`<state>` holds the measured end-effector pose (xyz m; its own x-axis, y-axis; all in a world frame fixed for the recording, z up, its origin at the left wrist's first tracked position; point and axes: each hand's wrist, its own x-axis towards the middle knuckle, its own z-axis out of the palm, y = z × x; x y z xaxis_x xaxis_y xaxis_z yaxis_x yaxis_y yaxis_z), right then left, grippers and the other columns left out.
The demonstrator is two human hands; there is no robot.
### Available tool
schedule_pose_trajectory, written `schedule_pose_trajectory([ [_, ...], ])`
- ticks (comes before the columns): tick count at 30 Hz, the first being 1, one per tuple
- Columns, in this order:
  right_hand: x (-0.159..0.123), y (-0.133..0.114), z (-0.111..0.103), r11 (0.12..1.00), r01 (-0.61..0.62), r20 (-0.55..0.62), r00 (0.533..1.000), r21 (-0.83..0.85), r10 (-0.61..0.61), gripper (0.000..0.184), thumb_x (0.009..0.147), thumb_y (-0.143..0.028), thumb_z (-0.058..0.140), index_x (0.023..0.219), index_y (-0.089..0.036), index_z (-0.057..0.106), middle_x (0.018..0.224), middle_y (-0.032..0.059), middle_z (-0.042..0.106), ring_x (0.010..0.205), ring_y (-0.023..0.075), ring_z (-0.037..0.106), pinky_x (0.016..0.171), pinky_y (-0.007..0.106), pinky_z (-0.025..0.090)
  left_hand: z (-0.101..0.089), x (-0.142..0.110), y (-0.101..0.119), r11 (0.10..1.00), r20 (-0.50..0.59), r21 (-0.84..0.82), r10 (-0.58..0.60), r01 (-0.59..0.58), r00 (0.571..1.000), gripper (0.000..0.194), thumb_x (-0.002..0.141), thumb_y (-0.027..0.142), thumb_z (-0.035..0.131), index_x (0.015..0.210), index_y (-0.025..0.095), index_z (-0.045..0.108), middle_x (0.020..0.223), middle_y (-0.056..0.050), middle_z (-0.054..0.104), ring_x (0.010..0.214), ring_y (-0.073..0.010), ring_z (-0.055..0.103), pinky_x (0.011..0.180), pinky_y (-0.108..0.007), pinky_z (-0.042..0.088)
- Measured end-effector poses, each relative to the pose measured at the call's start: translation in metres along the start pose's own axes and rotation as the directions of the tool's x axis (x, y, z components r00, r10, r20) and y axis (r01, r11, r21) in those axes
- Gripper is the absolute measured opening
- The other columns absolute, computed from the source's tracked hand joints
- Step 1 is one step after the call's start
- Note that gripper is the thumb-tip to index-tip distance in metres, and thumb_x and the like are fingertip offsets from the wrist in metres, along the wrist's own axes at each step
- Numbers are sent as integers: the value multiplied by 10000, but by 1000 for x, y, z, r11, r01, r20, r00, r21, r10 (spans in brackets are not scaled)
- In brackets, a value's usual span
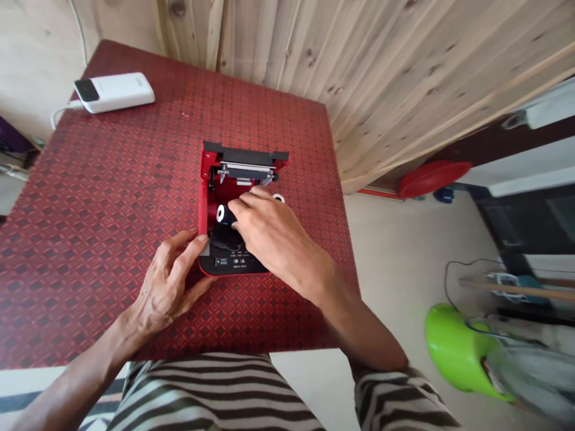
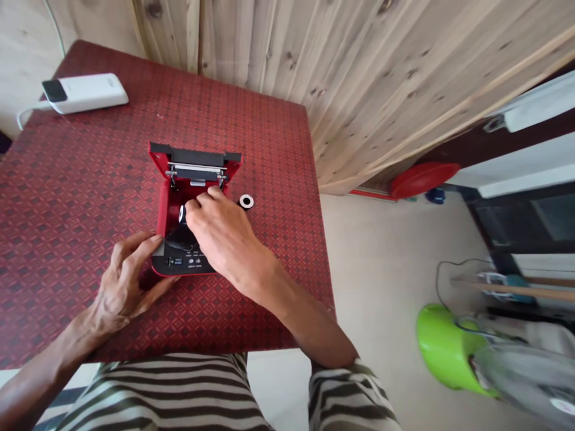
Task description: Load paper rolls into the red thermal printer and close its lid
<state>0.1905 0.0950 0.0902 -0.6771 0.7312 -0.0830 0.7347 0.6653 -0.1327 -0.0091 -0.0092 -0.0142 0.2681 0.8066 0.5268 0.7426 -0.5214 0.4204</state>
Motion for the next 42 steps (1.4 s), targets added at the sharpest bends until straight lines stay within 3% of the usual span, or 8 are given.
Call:
schedule_pose_trajectory([
  [7,19,-2,0,997,-43,150,987,-66,53,293,1001,-29,478,1022,-126,753,992,165,769,1015,299,720,815,382,528,-1,-3,1,1000,41,-22,-11,11,999,905,925,256,754,1665,230,234,1449,-202,553,1304,-301,619,1016,-422,624],
  [15,23,5,5,1000,-4,169,986,-10,6,298,1008,-17,464,1053,-105,745,1045,158,776,1047,283,720,942,401,525,-1,-2,-1,1000,35,-27,4,-3,999,895,914,236,760,1652,198,255,1429,-217,555,1283,-306,628,990,-413,626],
  [19,1,12,-3,989,48,25,998,141,-52,300,1048,-43,465,1166,-111,733,1155,130,778,1095,239,696,1050,397,508,-1,0,-4,999,26,-33,20,-20,999,863,923,277,761,1640,215,285,1412,-196,567,1259,-292,638,978,-404,622],
  [24,-34,21,5,896,199,-209,970,397,-123,260,1053,-307,626,1196,-130,752,1140,101,806,1064,238,704,967,391,553,-15,9,-3,997,18,-69,-23,24,1000,829,931,504,737,1613,243,347,1407,-170,577,1269,-306,611,1008,-469,601],
  [32,-40,23,35,812,246,-418,908,530,-2,101,997,-229,711,1041,-167,778,983,44,816,930,199,688,892,361,540,-41,50,-1,992,-15,-71,-104,102,995,658,998,590,575,1563,272,463,1413,-132,591,1269,-316,576,986,-515,582],
  [38,-40,16,37,866,273,-556,831,418,6,134,1030,-162,646,1005,-153,777,962,46,802,929,194,670,904,355,542,-41,113,-6,983,-54,127,143,-136,988,745,1050,577,495,1650,181,299,1645,-108,450,1520,-310,426,1272,-557,367],
  [40,-43,12,37,911,250,-608,794,328,1,142,1022,-130,641,1007,-150,781,962,53,795,913,201,653,880,370,535,-37,132,-8,979,20,119,166,-167,986,801,1057,627,450,1662,150,230,1691,-125,386,1552,-317,399,1265,-556,355],
  [42,-47,8,38,934,220,-645,764,280,13,148,1008,-99,642,1012,-147,781,958,57,787,880,197,639,828,362,530,-34,142,-8,975,87,96,191,-199,978,798,1058,662,414,1647,144,270,1624,-135,478,1517,-316,453,1237,-538,363],
])
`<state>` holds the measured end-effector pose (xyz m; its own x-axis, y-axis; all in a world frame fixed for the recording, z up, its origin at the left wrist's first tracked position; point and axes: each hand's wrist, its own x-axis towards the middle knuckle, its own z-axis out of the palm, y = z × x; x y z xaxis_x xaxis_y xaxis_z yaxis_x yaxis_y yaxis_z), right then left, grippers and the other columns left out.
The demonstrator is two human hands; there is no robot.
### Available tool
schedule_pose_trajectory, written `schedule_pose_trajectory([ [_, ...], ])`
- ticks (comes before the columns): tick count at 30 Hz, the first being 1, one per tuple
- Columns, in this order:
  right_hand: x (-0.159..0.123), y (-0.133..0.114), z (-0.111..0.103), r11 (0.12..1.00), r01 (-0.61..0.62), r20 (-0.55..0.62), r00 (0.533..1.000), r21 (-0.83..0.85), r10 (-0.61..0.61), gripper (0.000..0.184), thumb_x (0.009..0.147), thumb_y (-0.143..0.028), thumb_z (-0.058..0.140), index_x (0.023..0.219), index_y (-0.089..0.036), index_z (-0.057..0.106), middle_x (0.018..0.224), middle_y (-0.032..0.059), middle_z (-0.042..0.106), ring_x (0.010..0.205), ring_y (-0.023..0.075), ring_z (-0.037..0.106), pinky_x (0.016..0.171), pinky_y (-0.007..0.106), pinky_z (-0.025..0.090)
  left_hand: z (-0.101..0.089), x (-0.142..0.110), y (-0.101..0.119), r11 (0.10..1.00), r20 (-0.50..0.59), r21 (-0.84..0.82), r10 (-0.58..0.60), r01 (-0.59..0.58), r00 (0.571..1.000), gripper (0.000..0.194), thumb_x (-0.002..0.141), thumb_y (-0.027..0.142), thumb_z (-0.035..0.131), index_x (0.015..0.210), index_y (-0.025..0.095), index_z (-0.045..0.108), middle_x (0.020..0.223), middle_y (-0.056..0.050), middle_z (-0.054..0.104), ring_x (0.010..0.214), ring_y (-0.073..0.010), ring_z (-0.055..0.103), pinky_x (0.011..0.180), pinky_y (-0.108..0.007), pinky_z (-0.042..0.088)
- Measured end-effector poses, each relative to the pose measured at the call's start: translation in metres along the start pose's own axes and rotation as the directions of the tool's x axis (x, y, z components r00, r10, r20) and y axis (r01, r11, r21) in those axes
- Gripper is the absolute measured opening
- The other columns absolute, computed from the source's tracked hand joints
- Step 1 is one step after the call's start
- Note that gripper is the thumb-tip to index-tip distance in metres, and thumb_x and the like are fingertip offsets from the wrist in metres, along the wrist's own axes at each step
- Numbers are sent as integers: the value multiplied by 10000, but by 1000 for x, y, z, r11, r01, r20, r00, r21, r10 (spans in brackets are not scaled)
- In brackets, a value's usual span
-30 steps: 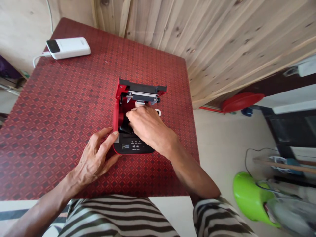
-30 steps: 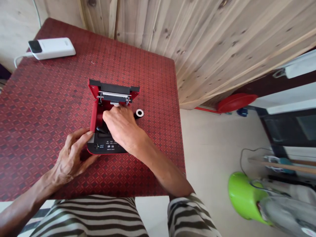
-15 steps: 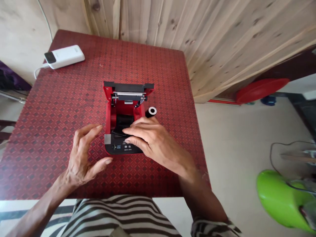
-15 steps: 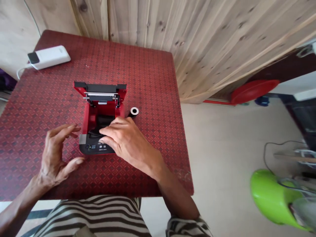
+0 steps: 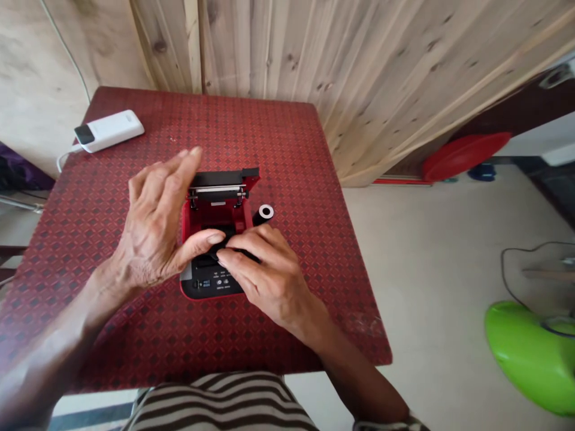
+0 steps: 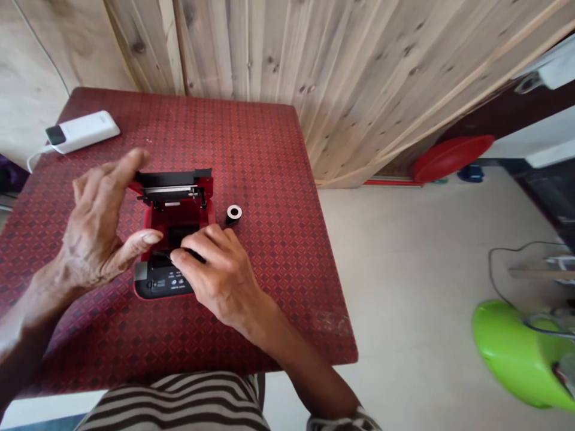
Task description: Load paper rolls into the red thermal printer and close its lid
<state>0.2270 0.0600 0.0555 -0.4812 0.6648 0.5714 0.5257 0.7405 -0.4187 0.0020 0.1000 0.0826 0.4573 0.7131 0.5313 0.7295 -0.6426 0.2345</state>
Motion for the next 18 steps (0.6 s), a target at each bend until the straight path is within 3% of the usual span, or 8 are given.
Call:
schedule_pose_trajectory([
  [5,-14,-8,1,1000,16,-59,998,4,-16,122,992,-91,660,1024,-133,770,959,68,781,850,183,633,783,331,544,3,-20,16,995,-28,33,100,-99,995,805,995,696,532,1555,121,468,1387,-173,642,1323,-334,600,1117,-495,412],
  [11,-22,-10,2,1000,-1,-49,999,-14,0,148,1013,-87,618,1054,-129,754,979,74,789,875,187,659,802,346,568,11,-66,41,994,25,61,89,-90,996,784,1009,704,487,1531,119,517,1428,-215,646,1162,-321,667,1001,-488,391],
  [18,-24,-7,0,999,-33,-37,999,26,34,144,1007,-77,627,1066,-148,737,980,74,788,893,181,669,826,341,600,22,-77,45,993,10,73,95,-96,995,829,992,688,549,1546,76,482,1272,-191,741,1126,-324,691,965,-484,364],
])
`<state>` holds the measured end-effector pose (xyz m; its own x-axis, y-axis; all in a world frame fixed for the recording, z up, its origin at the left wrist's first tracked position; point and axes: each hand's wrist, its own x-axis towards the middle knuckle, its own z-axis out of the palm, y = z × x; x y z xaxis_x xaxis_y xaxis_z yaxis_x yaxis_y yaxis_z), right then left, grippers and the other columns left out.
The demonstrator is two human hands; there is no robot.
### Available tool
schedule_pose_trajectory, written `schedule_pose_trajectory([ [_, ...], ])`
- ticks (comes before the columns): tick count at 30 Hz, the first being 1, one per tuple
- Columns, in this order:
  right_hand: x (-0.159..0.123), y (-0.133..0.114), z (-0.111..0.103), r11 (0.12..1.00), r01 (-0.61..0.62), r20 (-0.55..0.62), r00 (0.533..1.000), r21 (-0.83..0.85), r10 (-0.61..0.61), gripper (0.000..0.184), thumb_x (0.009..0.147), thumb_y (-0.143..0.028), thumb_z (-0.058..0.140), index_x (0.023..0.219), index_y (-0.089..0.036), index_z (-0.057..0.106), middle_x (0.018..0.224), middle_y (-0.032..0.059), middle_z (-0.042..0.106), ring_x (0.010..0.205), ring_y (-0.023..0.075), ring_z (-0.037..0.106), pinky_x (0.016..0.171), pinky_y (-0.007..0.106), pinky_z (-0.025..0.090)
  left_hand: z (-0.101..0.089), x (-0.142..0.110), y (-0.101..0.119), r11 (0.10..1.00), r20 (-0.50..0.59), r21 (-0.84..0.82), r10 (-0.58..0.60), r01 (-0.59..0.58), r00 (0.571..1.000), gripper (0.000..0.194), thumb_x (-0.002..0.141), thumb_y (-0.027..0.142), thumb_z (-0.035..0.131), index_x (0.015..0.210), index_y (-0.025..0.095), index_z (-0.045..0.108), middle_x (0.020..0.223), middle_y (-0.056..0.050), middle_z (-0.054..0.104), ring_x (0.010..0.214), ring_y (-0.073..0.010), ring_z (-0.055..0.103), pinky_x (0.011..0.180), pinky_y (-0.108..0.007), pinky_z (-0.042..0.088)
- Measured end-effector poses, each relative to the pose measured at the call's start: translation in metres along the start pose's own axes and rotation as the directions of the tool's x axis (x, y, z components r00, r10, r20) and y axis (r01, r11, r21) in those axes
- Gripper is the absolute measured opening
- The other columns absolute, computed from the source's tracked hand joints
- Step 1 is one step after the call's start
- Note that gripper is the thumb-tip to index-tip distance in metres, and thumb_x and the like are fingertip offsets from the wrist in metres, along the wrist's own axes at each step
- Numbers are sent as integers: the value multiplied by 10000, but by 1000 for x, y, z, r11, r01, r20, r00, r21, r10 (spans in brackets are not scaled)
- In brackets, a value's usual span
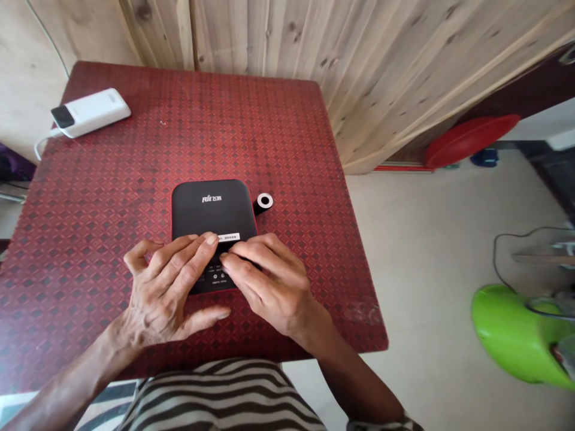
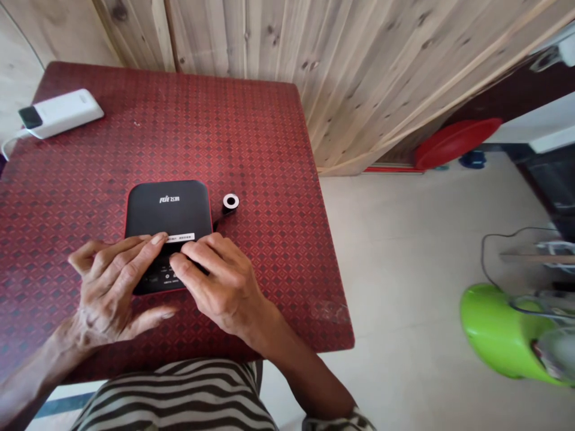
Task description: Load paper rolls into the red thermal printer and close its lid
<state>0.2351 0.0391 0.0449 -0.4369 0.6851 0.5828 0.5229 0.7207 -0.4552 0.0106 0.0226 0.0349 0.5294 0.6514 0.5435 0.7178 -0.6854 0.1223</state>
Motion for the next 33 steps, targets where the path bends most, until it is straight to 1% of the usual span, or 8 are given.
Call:
schedule_pose_trajectory([
  [3,-1,0,-1,999,-25,-13,1000,39,25,152,991,-64,641,1058,-169,729,977,65,782,893,180,669,830,339,606,2,2,3,999,-16,-28,-27,26,1000,828,976,679,585,1522,61,502,1235,-195,750,1077,-317,701,957,-483,374],
  [8,1,2,-12,997,-57,-17,998,48,57,153,996,-151,684,1144,-181,708,1049,79,772,938,199,678,870,374,603,3,7,4,999,-39,-21,-44,44,998,794,958,650,633,1506,86,520,1221,-180,753,1014,-296,707,946,-475,387],
  [11,-7,17,-21,989,-137,-107,984,48,142,135,997,-159,690,1126,-195,711,1031,66,766,930,193,689,856,369,577,-6,5,1,985,-13,-143,-101,98,995,748,970,589,643,1551,149,474,1199,-135,762,1019,-287,712,1002,-507,404],
  [14,-30,44,-22,966,-259,-134,957,-6,256,87,1021,-155,643,987,-205,705,892,31,738,831,179,673,781,340,541,-18,-9,-3,967,-92,-219,-150,127,984,629,966,467,659,1532,237,510,1147,-79,770,1035,-282,721,1074,-558,417],
  [18,-63,71,-6,915,-308,-49,951,-260,306,305,1062,-248,583,758,-217,598,722,22,634,704,195,573,695,338,468,-19,-39,-11,976,-164,-137,-189,167,968,538,899,384,733,1420,327,613,1159,-42,757,1097,-291,715,1027,-540,492],
  [21,-72,75,5,870,-284,11,949,-403,315,349,1074,-306,571,735,-228,554,738,37,621,733,212,552,706,344,437,-10,-53,-14,978,-185,-86,-204,191,961,512,891,388,754,1384,340,625,1209,-65,728,1127,-287,695,965,-503,543],
  [26,-69,74,9,854,-298,25,940,-427,341,349,1080,-319,558,741,-241,535,751,31,602,746,214,525,728,337,409,-1,-53,-12,989,-147,29,-140,146,979,523,898,456,751,1383,309,620,1274,-94,664,1141,-300,661,969,-515,533],
  [33,-70,76,9,858,-312,23,936,-409,351,360,1091,-328,533,743,-235,541,752,34,595,746,217,516,717,343,393,2,-50,-7,981,-158,-25,-196,195,968,594,912,476,750,1449,275,593,1305,-150,658,1170,-327,640,1005,-531,513],
])
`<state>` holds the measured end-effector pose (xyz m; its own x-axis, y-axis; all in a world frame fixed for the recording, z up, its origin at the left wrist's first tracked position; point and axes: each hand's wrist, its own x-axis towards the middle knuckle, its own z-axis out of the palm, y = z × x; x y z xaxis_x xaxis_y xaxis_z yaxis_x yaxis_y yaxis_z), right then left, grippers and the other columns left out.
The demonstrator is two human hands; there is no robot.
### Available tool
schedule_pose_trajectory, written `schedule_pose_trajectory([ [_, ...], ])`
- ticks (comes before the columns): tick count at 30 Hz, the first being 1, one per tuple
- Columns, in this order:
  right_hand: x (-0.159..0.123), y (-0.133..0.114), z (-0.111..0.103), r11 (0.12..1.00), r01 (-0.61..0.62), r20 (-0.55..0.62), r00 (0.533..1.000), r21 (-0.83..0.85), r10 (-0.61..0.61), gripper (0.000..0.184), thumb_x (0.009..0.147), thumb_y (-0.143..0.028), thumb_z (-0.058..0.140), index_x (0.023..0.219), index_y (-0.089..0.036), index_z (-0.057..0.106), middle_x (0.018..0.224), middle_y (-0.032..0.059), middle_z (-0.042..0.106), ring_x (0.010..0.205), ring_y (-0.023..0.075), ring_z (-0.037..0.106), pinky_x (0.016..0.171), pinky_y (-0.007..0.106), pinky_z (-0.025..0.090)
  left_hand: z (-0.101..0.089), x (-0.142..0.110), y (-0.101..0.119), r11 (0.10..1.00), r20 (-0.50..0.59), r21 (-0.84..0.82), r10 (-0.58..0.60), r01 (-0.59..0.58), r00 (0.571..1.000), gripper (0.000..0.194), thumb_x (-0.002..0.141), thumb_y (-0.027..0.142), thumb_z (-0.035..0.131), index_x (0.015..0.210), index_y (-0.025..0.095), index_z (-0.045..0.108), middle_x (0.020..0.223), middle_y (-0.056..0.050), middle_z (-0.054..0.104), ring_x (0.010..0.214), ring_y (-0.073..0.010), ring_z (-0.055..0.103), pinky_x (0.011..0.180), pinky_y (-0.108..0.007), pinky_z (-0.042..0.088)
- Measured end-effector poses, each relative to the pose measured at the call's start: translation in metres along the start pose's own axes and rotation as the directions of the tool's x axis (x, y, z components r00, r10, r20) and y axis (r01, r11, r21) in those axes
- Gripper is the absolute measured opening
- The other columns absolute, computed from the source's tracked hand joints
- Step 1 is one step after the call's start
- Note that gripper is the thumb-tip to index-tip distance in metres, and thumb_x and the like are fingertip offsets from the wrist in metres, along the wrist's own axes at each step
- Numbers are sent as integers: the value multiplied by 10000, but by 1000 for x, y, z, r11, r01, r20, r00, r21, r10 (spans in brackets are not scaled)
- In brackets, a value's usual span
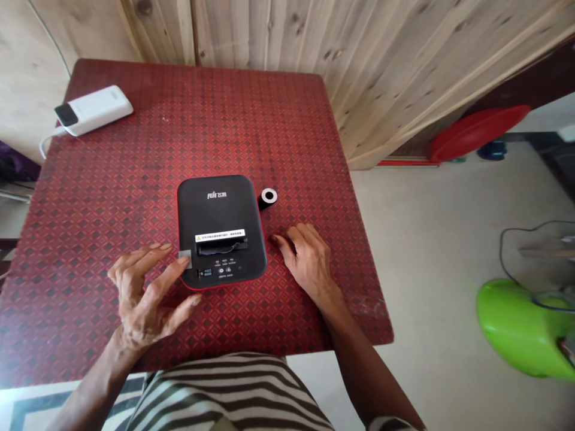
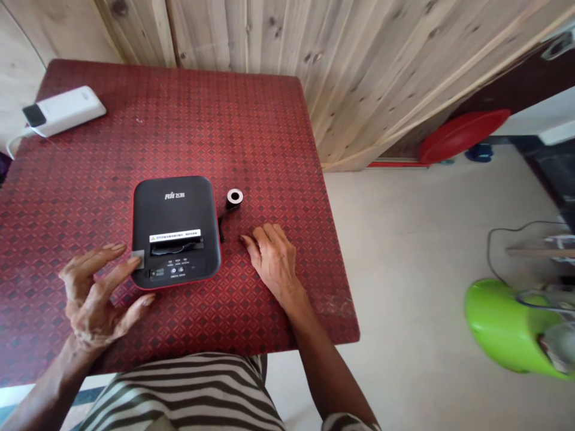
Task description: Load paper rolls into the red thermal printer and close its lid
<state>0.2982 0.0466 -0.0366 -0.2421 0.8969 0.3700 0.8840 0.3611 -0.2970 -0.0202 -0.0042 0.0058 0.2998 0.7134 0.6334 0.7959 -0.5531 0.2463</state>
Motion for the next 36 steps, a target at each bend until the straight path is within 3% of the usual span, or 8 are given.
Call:
schedule_pose_trajectory([
  [7,2,0,-4,1000,6,11,1000,-14,-5,358,1097,-330,524,757,-225,571,770,36,623,756,206,543,731,335,426,2,-2,2,964,60,-169,-195,203,979,692,826,348,865,1454,373,575,1477,-80,573,1253,-315,640,964,-527,598],
  [11,1,1,-5,1000,5,19,1000,21,-6,355,1099,-335,519,771,-218,590,779,34,625,766,199,547,745,331,439,4,-3,0,939,74,-216,-256,266,964,650,815,336,871,1404,397,603,1452,-41,582,1258,-324,646,993,-584,608],
  [22,-1,3,-4,997,-44,29,999,66,42,392,1094,-333,517,721,-228,572,757,35,599,745,205,531,726,340,430,7,-4,-3,951,81,-196,-228,240,970,532,857,393,838,1337,350,613,1386,-11,633,1214,-285,672,969,-566,610],
  [26,9,-12,-28,989,23,-28,999,144,-19,334,1082,-288,551,769,-219,644,759,28,634,742,194,571,730,342,479,8,-3,-2,974,30,-143,-171,174,985,598,834,377,860,1368,348,592,1312,-64,636,1163,-284,677,901,-500,628],
  [29,33,-40,-55,958,161,-94,985,239,-142,148,1060,-246,607,987,-229,734,933,37,742,883,191,662,837,355,549,9,-1,0,988,18,-104,-117,119,993,621,850,404,842,1401,345,561,1292,-67,628,1129,-275,677,862,-455,632],
  [31,57,-62,-65,938,252,-27,967,240,-253,162,1068,-212,588,1102,-226,746,1055,49,773,977,190,685,903,357,561,9,0,1,992,1,-98,-79,79,997,679,838,400,859,1430,325,536,1275,-88,627,1108,-265,679,861,-435,635],
  [33,83,-84,-66,934,312,160,927,177,-340,196,1078,-193,559,1120,-199,750,1072,59,775,980,192,697,864,340,556,11,-1,3,994,2,-91,-60,60,998,737,833,390,870,1469,314,506,1291,-111,618,1131,-268,676,890,-430,637],
  [36,116,-107,-54,945,325,457,834,47,-310,201,1063,-163,568,1111,-156,763,1043,95,775,861,208,720,724,332,528,14,-3,3,996,18,-79,-46,48,999,824,832,389,873,1538,305,457,1372,-138,585,1213,-292,655,951,-441,634],
])
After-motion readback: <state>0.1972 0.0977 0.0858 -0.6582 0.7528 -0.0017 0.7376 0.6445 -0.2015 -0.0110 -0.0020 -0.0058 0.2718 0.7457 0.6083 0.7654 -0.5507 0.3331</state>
